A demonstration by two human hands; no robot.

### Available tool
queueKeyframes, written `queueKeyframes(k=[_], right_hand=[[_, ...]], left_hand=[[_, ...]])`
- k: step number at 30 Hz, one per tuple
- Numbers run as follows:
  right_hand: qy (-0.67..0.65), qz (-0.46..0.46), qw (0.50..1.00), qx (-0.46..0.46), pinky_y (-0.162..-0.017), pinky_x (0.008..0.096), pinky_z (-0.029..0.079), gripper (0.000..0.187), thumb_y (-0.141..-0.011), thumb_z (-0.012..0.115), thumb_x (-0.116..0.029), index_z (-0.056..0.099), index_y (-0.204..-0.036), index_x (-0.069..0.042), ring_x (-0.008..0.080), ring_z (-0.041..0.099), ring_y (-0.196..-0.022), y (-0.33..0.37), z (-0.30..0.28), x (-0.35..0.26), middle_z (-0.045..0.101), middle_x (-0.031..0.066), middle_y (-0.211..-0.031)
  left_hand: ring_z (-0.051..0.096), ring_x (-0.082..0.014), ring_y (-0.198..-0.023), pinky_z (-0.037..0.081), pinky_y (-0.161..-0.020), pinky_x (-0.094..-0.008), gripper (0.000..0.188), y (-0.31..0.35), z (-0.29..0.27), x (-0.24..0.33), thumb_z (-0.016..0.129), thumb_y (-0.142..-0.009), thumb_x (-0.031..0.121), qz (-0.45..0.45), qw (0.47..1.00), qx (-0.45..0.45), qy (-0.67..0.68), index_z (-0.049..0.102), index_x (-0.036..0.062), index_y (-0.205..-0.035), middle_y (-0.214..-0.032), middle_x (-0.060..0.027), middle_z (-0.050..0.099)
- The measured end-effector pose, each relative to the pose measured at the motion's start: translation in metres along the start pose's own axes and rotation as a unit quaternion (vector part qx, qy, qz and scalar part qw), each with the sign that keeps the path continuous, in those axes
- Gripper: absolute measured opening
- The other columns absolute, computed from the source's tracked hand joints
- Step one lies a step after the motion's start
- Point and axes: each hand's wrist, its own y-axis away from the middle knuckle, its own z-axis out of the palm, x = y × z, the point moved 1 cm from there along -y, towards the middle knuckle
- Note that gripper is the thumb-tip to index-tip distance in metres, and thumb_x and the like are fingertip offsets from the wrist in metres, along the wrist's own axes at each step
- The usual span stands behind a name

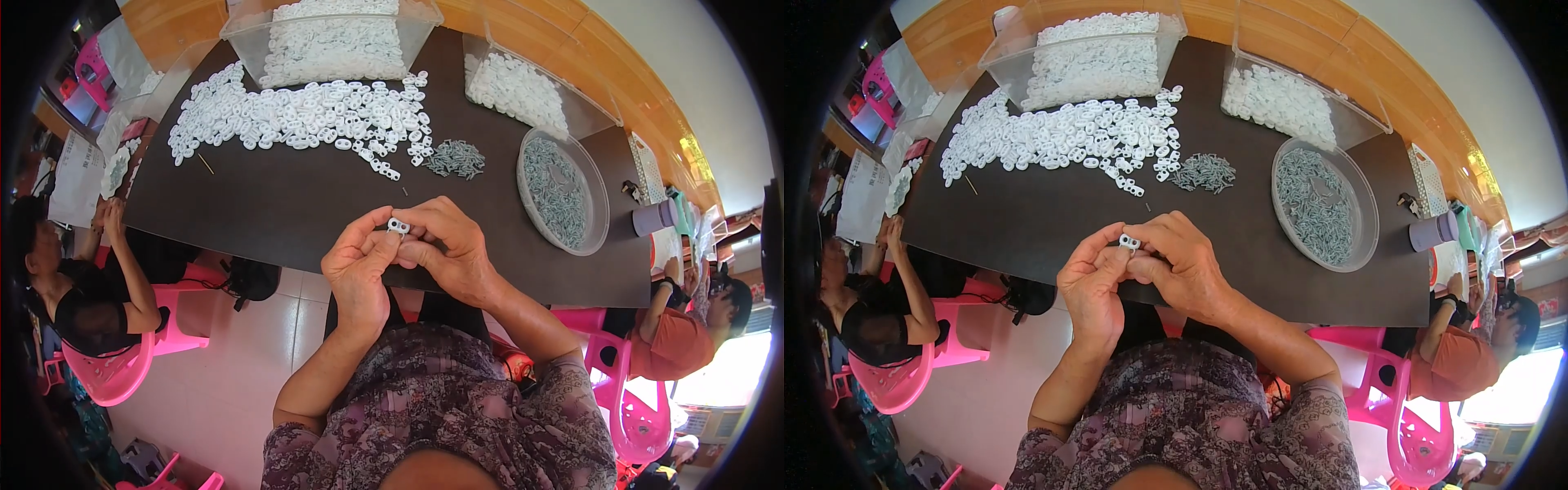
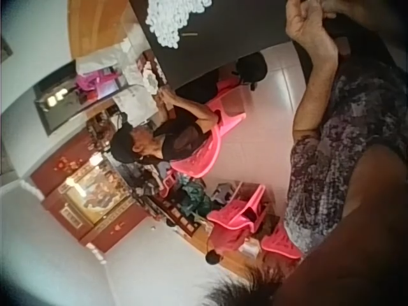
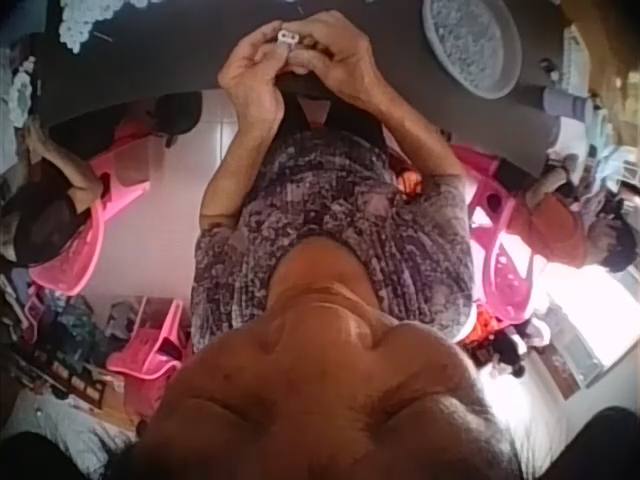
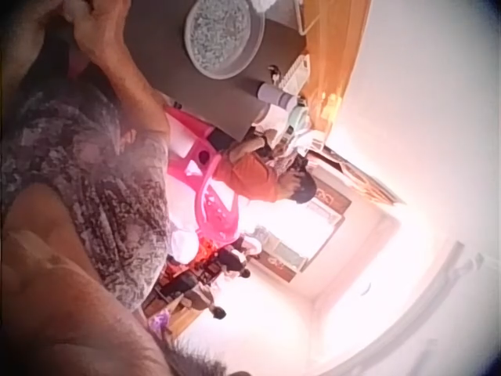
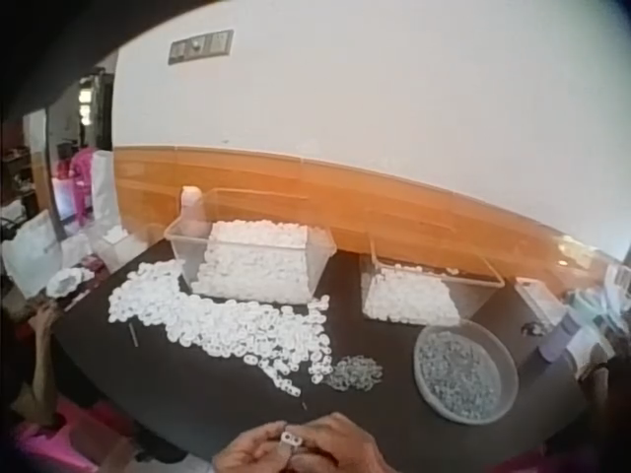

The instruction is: Manual assembly of small white plastic components by inserting tiny pins.

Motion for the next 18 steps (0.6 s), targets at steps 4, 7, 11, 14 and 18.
queueKeyframes(k=[4,7,11,14,18], right_hand=[[0.062,-0.062,0.996,0.035,-0.064,0.0336,0.045,0.034,-0.069,0.065,0.003,0.063,-0.103,-0.001,0.0248,0.054,-0.075,0.001,0.003,-0.002,0.061,0.0098,-0.087],[0.083,-0.077,0.993,0.042,-0.065,0.0340,0.046,0.035,-0.070,0.064,0.004,0.063,-0.104,-0.001,0.0259,0.055,-0.076,0.002,0.003,0.000,0.061,0.0108,-0.089],[0.083,-0.068,0.993,0.042,-0.065,0.0341,0.046,0.034,-0.070,0.063,0.004,0.063,-0.104,-0.001,0.0260,0.055,-0.076,0.006,0.005,0.002,0.062,0.0109,-0.089],[0.044,-0.040,0.997,0.050,-0.066,0.0339,0.046,0.035,-0.070,0.063,0.004,0.063,-0.104,0.000,0.0260,0.055,-0.076,0.009,0.007,0.004,0.062,0.0111,-0.089],[0.042,-0.041,0.998,0.032,-0.065,0.0302,0.046,0.035,-0.073,0.064,0.005,0.062,-0.107,0.001,0.0206,0.055,-0.077,0.009,0.006,0.000,0.062,0.0101,-0.091]], left_hand=[[0.060,-0.0101,-0.068,0.049,-0.066,-0.0225,0.021,0.001,0.003,0.001,0.056,-0.089,0.001,-0.009,0.999,0.036,0.027,0.059,-0.0072,-0.108,-0.083,-0.0089,0.065],[0.060,-0.0100,-0.068,0.049,-0.066,-0.0220,0.020,0.004,0.002,-0.003,0.056,-0.089,0.002,-0.007,0.999,0.031,0.040,0.059,-0.0070,-0.107,-0.084,-0.0084,0.065],[0.058,-0.0098,-0.069,0.048,-0.066,-0.0216,0.020,0.005,-0.002,-0.008,0.056,-0.089,0.002,0.000,1.000,0.019,0.019,0.060,-0.0067,-0.107,-0.085,-0.0079,0.064],[0.056,-0.0095,-0.070,0.047,-0.065,-0.0212,0.019,0.005,-0.005,-0.009,0.057,-0.090,0.003,0.037,0.999,0.006,-0.011,0.060,-0.0062,-0.107,-0.086,-0.0071,0.063],[0.055,-0.0108,-0.071,0.047,-0.066,-0.0235,0.019,0.006,-0.006,-0.008,0.057,-0.090,0.005,0.064,0.998,-0.005,-0.021,0.061,-0.0061,-0.104,-0.086,-0.0076,0.062]])
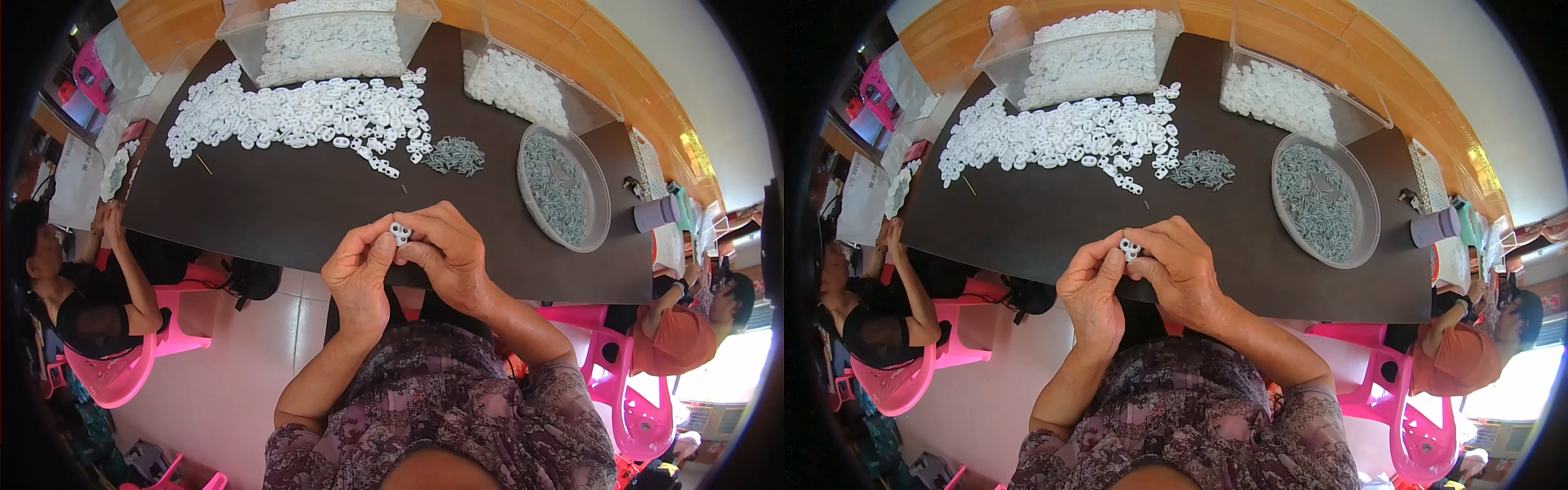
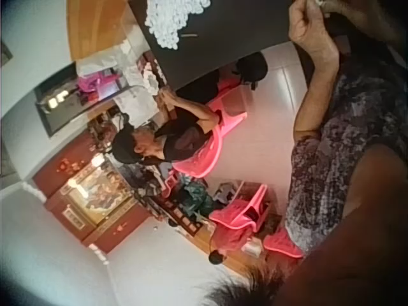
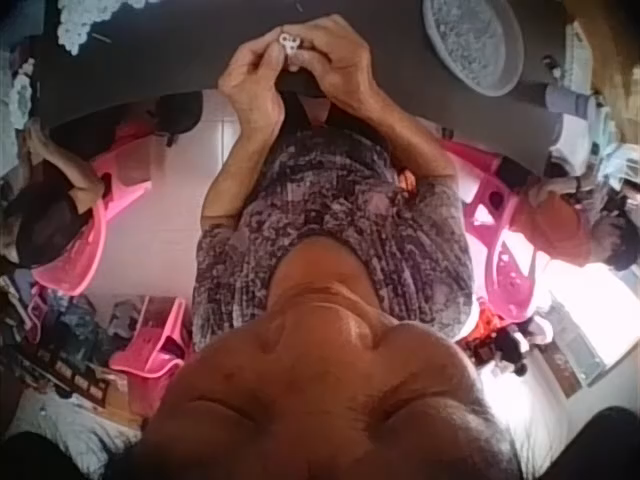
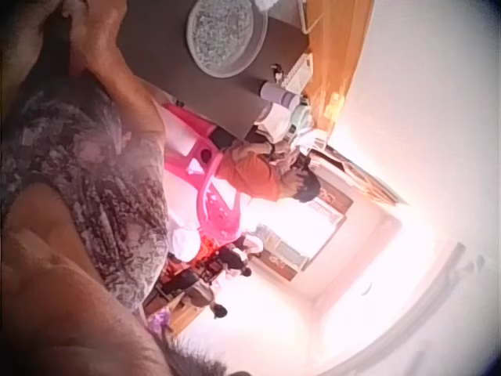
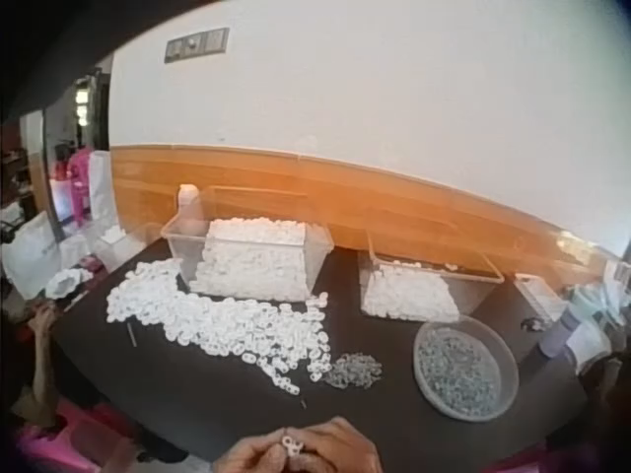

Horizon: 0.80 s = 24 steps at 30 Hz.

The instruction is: Manual assembly of small white plastic components by inserting tiny pins.

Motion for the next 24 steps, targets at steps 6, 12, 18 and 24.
queueKeyframes(k=[6,12,18,24], right_hand=[[-0.041,0.027,0.999,0.007,-0.064,0.0292,0.046,0.034,-0.075,0.065,0.004,0.061,-0.108,0.001,0.0196,0.055,-0.076,0.003,0.005,-0.006,0.061,0.0101,-0.091],[0.000,-0.012,0.999,0.045,-0.063,0.0324,0.046,0.034,-0.072,0.065,0.004,0.060,-0.106,0.002,0.0245,0.054,-0.075,0.004,0.009,-0.009,0.061,0.0115,-0.089],[0.031,-0.089,0.991,0.090,-0.059,0.0316,0.046,0.037,-0.069,0.066,0.007,0.060,-0.105,0.005,0.0250,0.054,-0.071,0.005,0.014,-0.010,0.061,0.0130,-0.089],[0.023,-0.080,0.992,0.097,-0.059,0.0302,0.046,0.035,-0.070,0.067,0.005,0.060,-0.104,0.004,0.0234,0.054,-0.071,0.005,0.016,-0.009,0.061,0.0121,-0.088]], left_hand=[[0.054,-0.0078,-0.072,0.046,-0.066,-0.0200,0.018,0.003,0.002,0.005,0.059,-0.090,0.005,0.020,1.000,0.014,-0.011,0.061,-0.0050,-0.104,-0.088,-0.0055,0.062],[0.054,-0.0069,-0.073,0.046,-0.067,-0.0200,0.019,0.005,0.003,0.005,0.058,-0.090,0.007,0.033,0.999,0.007,-0.006,0.060,-0.0045,-0.105,-0.088,-0.0040,0.061],[0.054,-0.0073,-0.072,0.046,-0.066,-0.0204,0.019,0.009,0.006,0.002,0.059,-0.090,0.009,0.085,0.996,0.005,-0.018,0.059,-0.0041,-0.103,-0.086,-0.0028,0.059],[0.054,-0.0074,-0.072,0.046,-0.065,-0.0206,0.019,0.008,0.004,0.004,0.059,-0.090,0.011,0.080,0.997,0.001,-0.012,0.058,-0.0038,-0.103,-0.085,-0.0033,0.059]])
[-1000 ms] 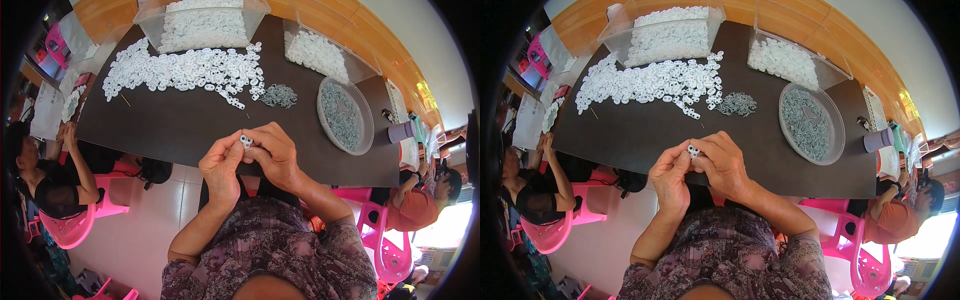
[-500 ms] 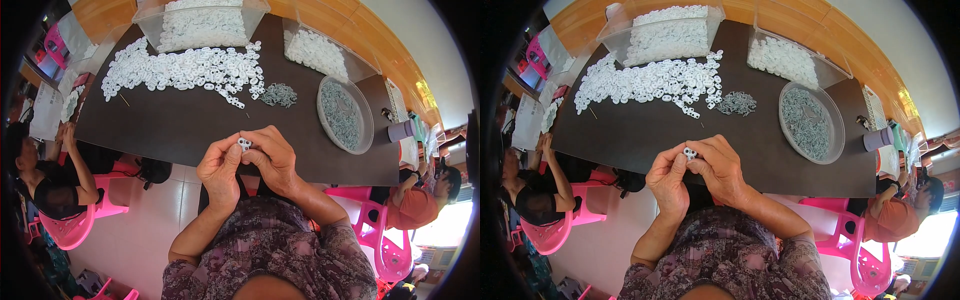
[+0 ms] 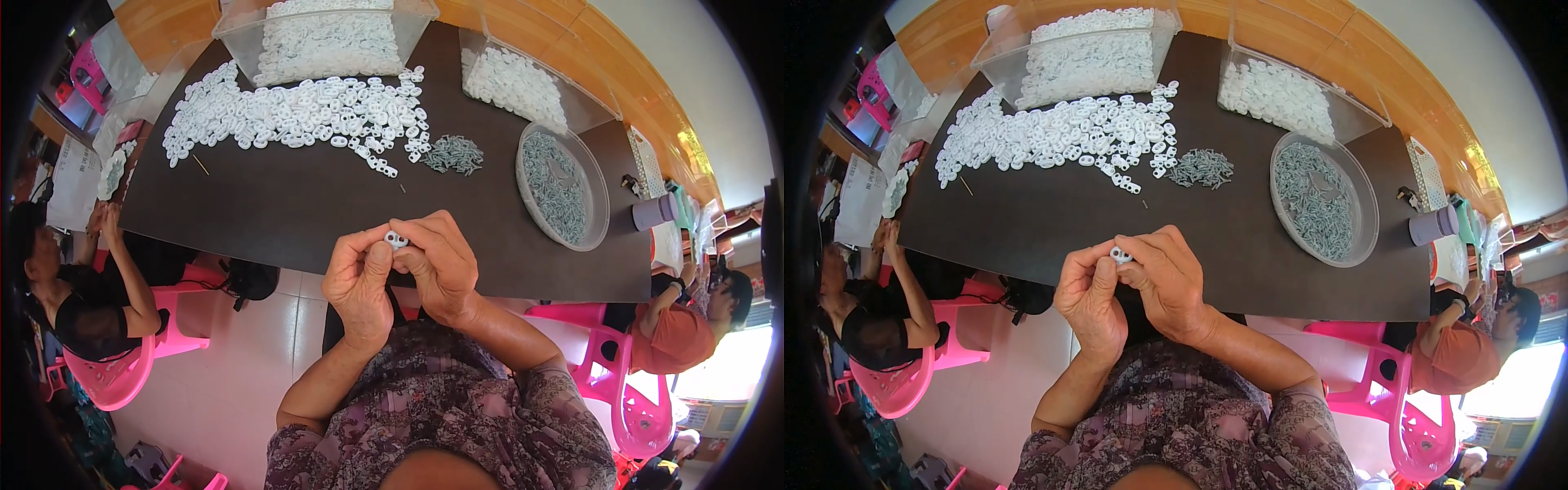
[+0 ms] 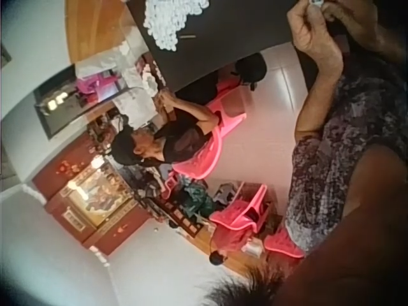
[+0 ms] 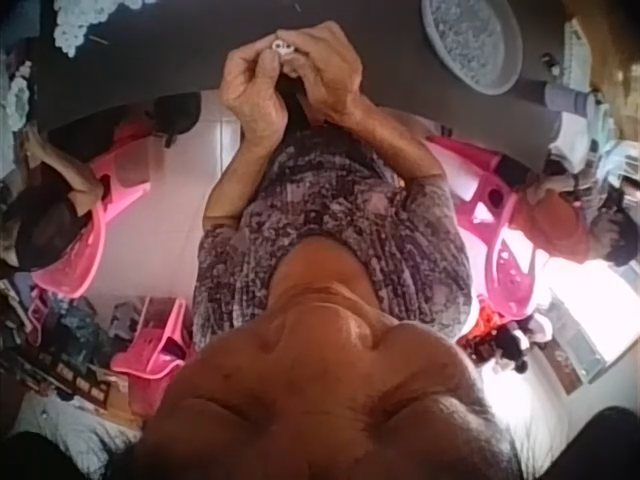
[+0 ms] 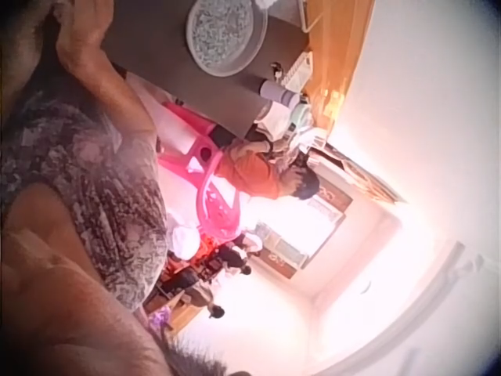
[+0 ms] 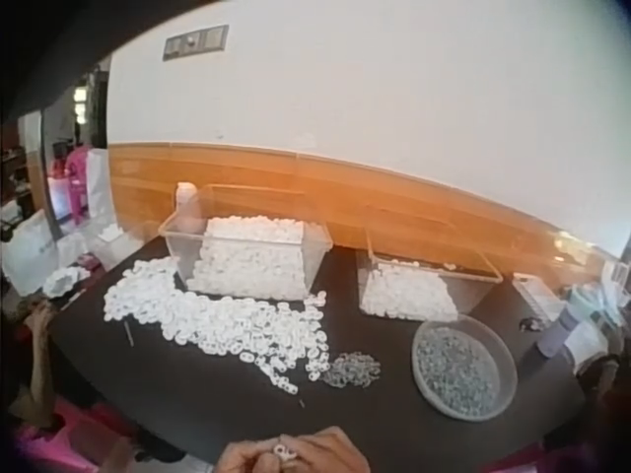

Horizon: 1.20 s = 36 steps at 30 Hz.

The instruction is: Manual assembly of small white plastic components by inserting tiny pins.

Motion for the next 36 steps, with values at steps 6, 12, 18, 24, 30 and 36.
queueKeyframes(k=[6,12,18,24,30,36], right_hand=[[-0.056,0.096,0.994,-0.008,-0.061,0.0308,0.045,0.031,-0.075,0.068,0.000,0.059,-0.104,0.002,0.0242,0.055,-0.071,0.004,-0.002,-0.004,0.062,0.0113,-0.087],[0.009,-0.001,1.000,0.008,-0.063,0.0336,0.046,0.029,-0.076,0.068,-0.005,0.057,-0.102,0.003,0.0270,0.056,-0.072,0.000,0.002,-0.006,0.061,0.0123,-0.086],[0.024,-0.058,0.997,0.043,-0.063,0.0347,0.046,0.024,-0.080,0.065,-0.008,0.056,-0.099,0.003,0.0277,0.056,-0.071,0.002,0.006,-0.008,0.060,0.0133,-0.086],[0.021,-0.075,0.996,0.041,-0.062,0.0344,0.046,0.023,-0.081,0.065,-0.008,0.056,-0.099,0.003,0.0266,0.056,-0.070,0.003,0.004,-0.012,0.060,0.0127,-0.084],[0.007,-0.072,0.996,0.043,-0.060,0.0335,0.046,0.021,-0.079,0.065,-0.004,0.056,-0.098,0.002,0.0260,0.055,-0.068,0.005,0.006,-0.011,0.060,0.0124,-0.084],[0.006,-0.061,0.997,0.047,-0.060,0.0332,0.046,0.022,-0.078,0.065,-0.002,0.057,-0.098,0.003,0.0263,0.056,-0.068,0.003,0.004,-0.009,0.060,0.0128,-0.083]], left_hand=[[0.056,-0.0076,-0.079,0.046,-0.073,-0.0210,0.017,0.000,0.003,0.007,0.058,-0.091,0.008,-0.003,1.000,0.003,-0.013,0.058,-0.0037,-0.103,-0.090,-0.0045,0.061],[0.055,-0.0080,-0.085,0.044,-0.079,-0.0215,0.018,0.005,0.005,0.008,0.056,-0.092,0.009,0.004,0.999,0.009,-0.046,0.058,-0.0039,-0.105,-0.095,-0.0048,0.061],[0.052,-0.0075,-0.084,0.043,-0.078,-0.0215,0.020,0.015,0.001,0.001,0.053,-0.094,0.011,0.064,0.995,-0.007,-0.071,0.056,-0.0041,-0.107,-0.093,-0.0037,0.058],[0.047,-0.0071,-0.077,0.041,-0.072,-0.0213,0.021,0.016,0.003,0.001,0.052,-0.095,0.013,0.137,0.983,-0.028,-0.122,0.055,-0.0040,-0.105,-0.087,-0.0022,0.054],[0.046,-0.0084,-0.079,0.040,-0.073,-0.0219,0.020,0.017,0.004,0.000,0.052,-0.095,0.014,0.167,0.974,-0.015,-0.153,0.056,-0.0037,-0.103,-0.087,-0.0033,0.053],[0.047,-0.0081,-0.081,0.040,-0.075,-0.0215,0.020,0.014,0.004,0.001,0.051,-0.095,0.013,0.145,0.976,-0.019,-0.161,0.058,-0.0038,-0.104,-0.090,-0.0028,0.054]])
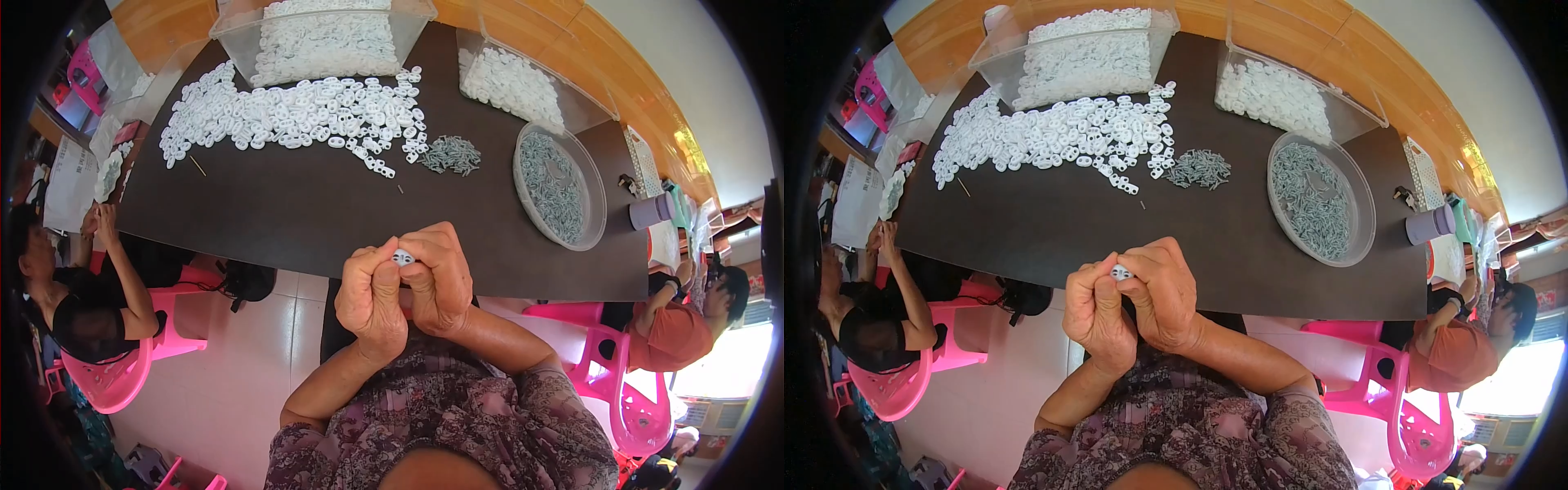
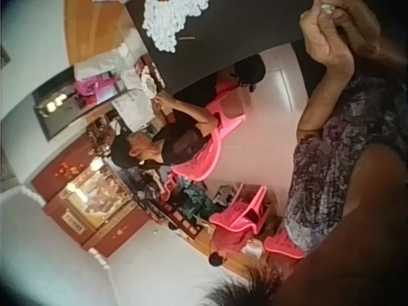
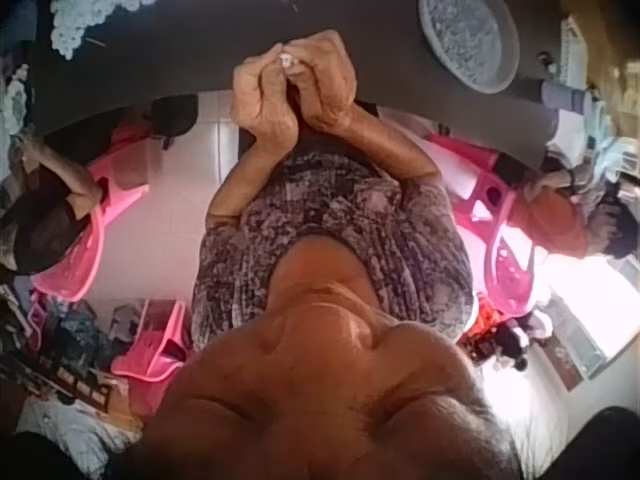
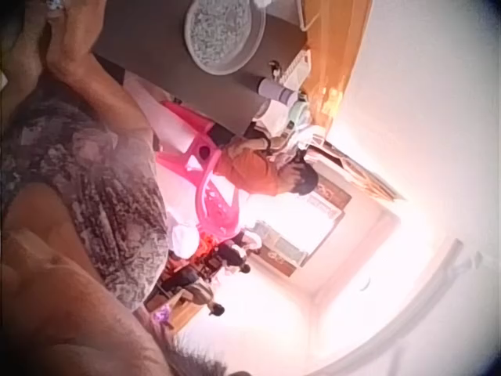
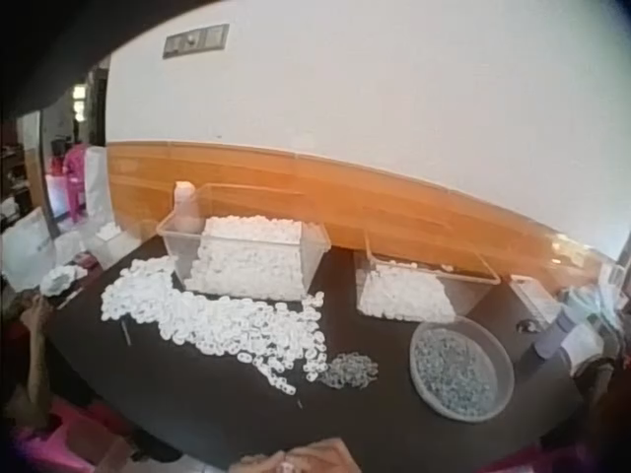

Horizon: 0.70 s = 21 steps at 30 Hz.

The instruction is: Manual assembly of small white plastic components by inserting tiny pins.

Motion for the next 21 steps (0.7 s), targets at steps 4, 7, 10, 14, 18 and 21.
queueKeyframes(k=[4,7,10,14,18,21], right_hand=[[0.012,0.063,0.998,-0.022,-0.061,0.0329,0.046,0.018,-0.076,0.064,0.002,0.060,-0.094,0.001,0.0261,0.057,-0.069,-0.003,-0.009,0.004,0.062,0.0119,-0.082],[0.058,0.113,0.989,-0.070,-0.060,0.0327,0.045,0.014,-0.075,0.063,0.003,0.062,-0.089,-0.001,0.0251,0.057,-0.068,-0.017,-0.028,0.014,0.062,0.0101,-0.081],[0.145,0.061,0.987,-0.041,-0.060,0.0333,0.046,0.011,-0.076,0.063,0.001,0.063,-0.087,-0.001,0.0253,0.056,-0.067,-0.051,-0.058,0.042,0.061,0.0106,-0.078],[0.269,0.010,0.962,0.041,-0.064,0.0343,0.046,0.013,-0.077,0.064,-0.004,0.064,-0.090,-0.001,0.0283,0.058,-0.070,-0.122,-0.098,0.098,0.061,0.0142,-0.078],[0.387,0.016,0.920,0.050,-0.067,0.0379,0.047,0.015,-0.077,0.065,-0.009,0.065,-0.090,-0.003,0.0313,0.060,-0.075,-0.170,-0.144,0.166,0.063,0.0152,-0.079],[0.412,0.105,0.905,-0.021,-0.069,0.0405,0.046,0.012,-0.077,0.064,-0.010,0.066,-0.088,-0.006,0.0326,0.059,-0.078,-0.179,-0.154,0.190,0.063,0.0145,-0.078]], left_hand=[[0.053,-0.0087,-0.070,0.044,-0.063,-0.0218,0.019,-0.005,0.000,-0.005,0.050,-0.094,0.007,-0.036,0.999,-0.016,-0.025,0.058,-0.0036,-0.109,-0.084,-0.0048,0.059],[0.055,-0.0084,-0.069,0.046,-0.061,-0.0222,0.021,-0.019,-0.002,-0.003,0.051,-0.094,0.006,-0.139,0.988,-0.065,-0.016,0.058,-0.0030,-0.111,-0.085,-0.0047,0.059],[0.057,-0.0106,-0.066,0.046,-0.059,-0.0232,0.014,-0.043,-0.013,-0.018,0.056,-0.089,0.003,-0.118,0.981,-0.092,-0.121,0.061,-0.0018,-0.101,-0.079,-0.0065,0.059],[0.057,-0.0199,-0.063,0.044,-0.057,-0.0299,0.017,-0.071,-0.019,-0.024,0.062,-0.079,-0.004,0.017,0.952,-0.150,-0.267,0.064,0.0023,-0.094,-0.072,-0.0087,0.057],[0.056,-0.0249,-0.062,0.043,-0.056,-0.0330,0.020,-0.087,-0.013,-0.031,0.063,-0.074,-0.005,0.038,0.941,-0.160,-0.295,0.064,0.0045,-0.092,-0.070,-0.0096,0.055],[0.055,-0.0250,-0.062,0.043,-0.055,-0.0346,0.020,-0.096,-0.013,-0.037,0.064,-0.074,-0.004,0.051,0.934,-0.154,-0.319,0.065,0.0067,-0.091,-0.067,-0.0095,0.052]])
